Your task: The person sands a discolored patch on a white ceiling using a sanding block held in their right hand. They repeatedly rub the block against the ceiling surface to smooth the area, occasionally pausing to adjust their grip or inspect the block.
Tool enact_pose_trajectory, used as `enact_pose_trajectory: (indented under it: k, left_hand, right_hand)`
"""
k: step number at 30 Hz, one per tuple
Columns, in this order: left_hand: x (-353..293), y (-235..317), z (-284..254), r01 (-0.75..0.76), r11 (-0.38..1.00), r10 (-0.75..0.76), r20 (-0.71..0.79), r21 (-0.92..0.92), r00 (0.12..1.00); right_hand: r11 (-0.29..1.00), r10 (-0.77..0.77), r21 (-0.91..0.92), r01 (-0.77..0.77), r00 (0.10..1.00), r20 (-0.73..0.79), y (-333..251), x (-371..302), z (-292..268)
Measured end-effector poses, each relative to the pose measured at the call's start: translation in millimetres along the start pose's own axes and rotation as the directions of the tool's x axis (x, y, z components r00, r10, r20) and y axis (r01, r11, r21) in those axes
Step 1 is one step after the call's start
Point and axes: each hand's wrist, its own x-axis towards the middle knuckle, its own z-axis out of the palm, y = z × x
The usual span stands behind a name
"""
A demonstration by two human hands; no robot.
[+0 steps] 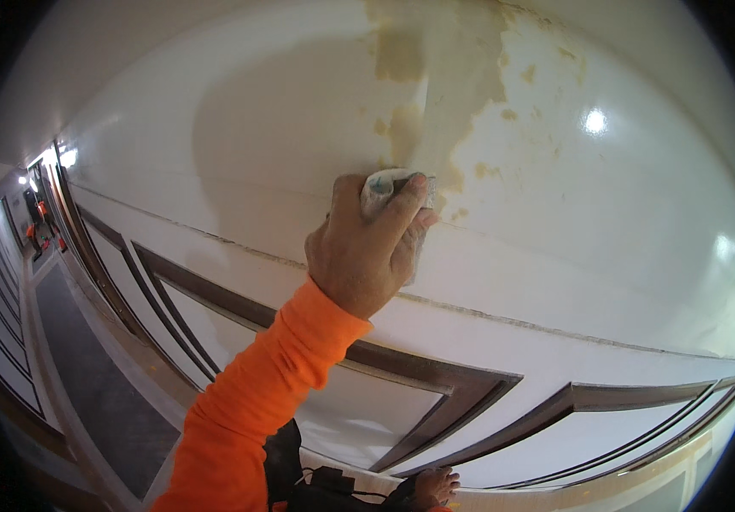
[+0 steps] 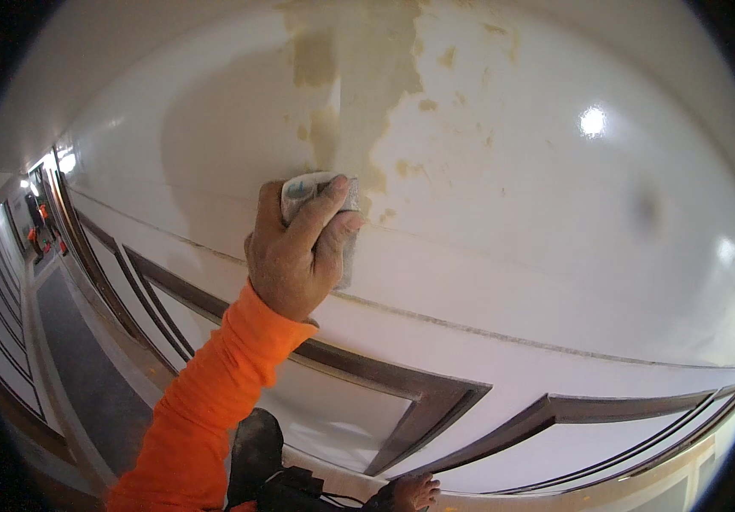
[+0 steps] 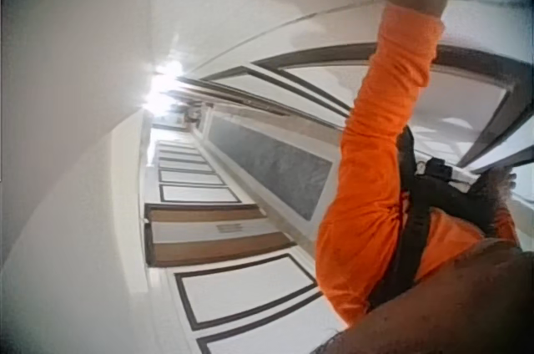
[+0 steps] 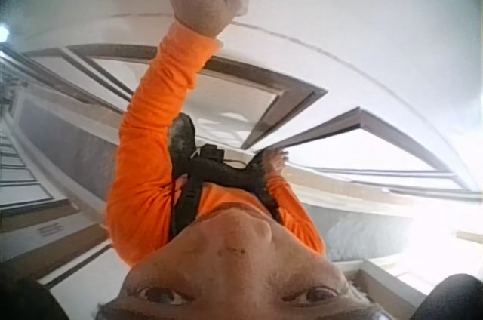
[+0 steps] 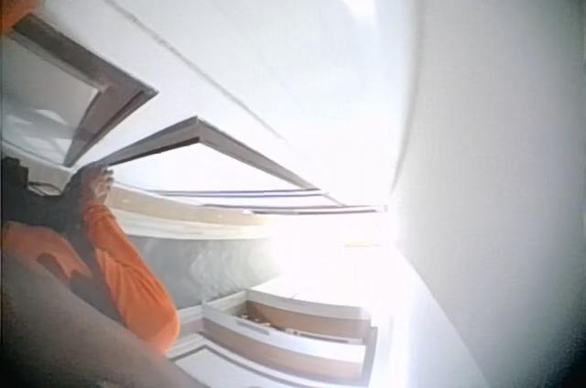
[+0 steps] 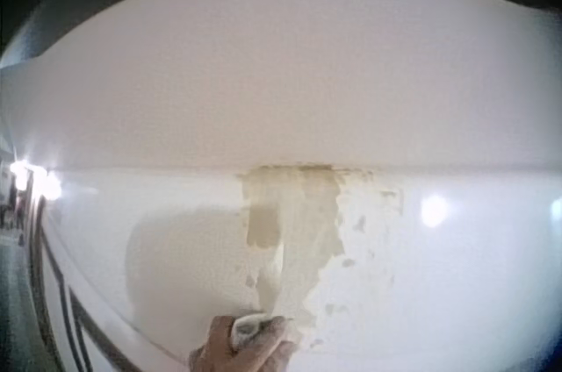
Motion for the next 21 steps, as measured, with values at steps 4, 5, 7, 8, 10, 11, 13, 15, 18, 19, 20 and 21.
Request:
enact_pose_trajectory:
  k: [4,5,7,8,10,11,13,15,18,19,20,21]
  left_hand:
    - [48.8,2.7,-5.9,-0.066,0.997,0.063,0.061,0.046,0.996]
    - [66.2,1.7,-3.0,-0.068,0.998,0.067,0.029,0.016,0.997]
    - [63.9,2.7,-1.6,-0.053,0.999,0.053,-0.009,0.001,0.999]
    - [42.8,5.1,-0.8,-0.037,0.999,0.037,-0.007,0.015,0.999]
    - [22.9,2.8,1.4,-0.029,0.999,0.029,-0.005,0.031,1.000]
    - [21.3,0.7,-0.9,-0.031,0.999,0.031,-0.008,0.029,0.999]
    - [30.0,-1.4,-2.5,-0.034,0.999,0.034,-0.002,0.025,0.999]
    - [74.7,3.8,-2.7,-0.041,0.999,0.041,0.014,0.012,0.999]
    - [53.3,11.6,1.2,-0.045,0.999,0.045,-0.003,0.006,0.999]
    - [39.7,11.8,-1.7,-0.029,0.999,0.029,0.013,0.032,1.000]
    - [33.0,6.8,-0.1,-0.038,0.999,0.038,0.007,0.032,0.999]
    - [27.3,0.0,-3.3,-0.050,0.998,0.050,0.004,0.045,0.999]
  right_hand:
    - [0.992,-0.015,-0.125,0.025,0.997,0.080,-12.8,-13.4,-29.3]
    - [0.996,-0.003,-0.094,0.009,0.998,0.066,-13.3,-13.1,-29.5]
    - [0.999,0.023,-0.031,-0.021,0.999,0.040,-13.5,-11.9,-30.1]
    - [0.999,0.017,-0.027,-0.017,0.999,0.033,-12.5,-13.4,-28.3]
    - [1.000,0.000,-0.017,0.000,1.000,0.014,-12.5,-12.7,-24.9]
    - [1.000,0.008,-0.020,-0.008,1.000,0.028,-14.2,-12.8,-28.2]
    - [0.999,0.023,-0.027,-0.022,0.998,0.055,-19.6,-13.4,-35.5]
    - [0.999,0.035,0.009,-0.035,0.998,-0.052,-5.4,2.6,-3.6]
    - [0.991,-0.097,-0.098,0.088,0.991,-0.097,28.6,32.8,44.7]
    - [0.974,-0.174,-0.164,0.159,0.981,-0.081,36.0,34.3,51.8]
    - [0.986,-0.137,-0.108,0.130,0.988,-0.065,32.8,29.2,48.7]
    - [0.992,-0.113,-0.055,0.111,0.993,-0.041,14.7,14.2,26.7]
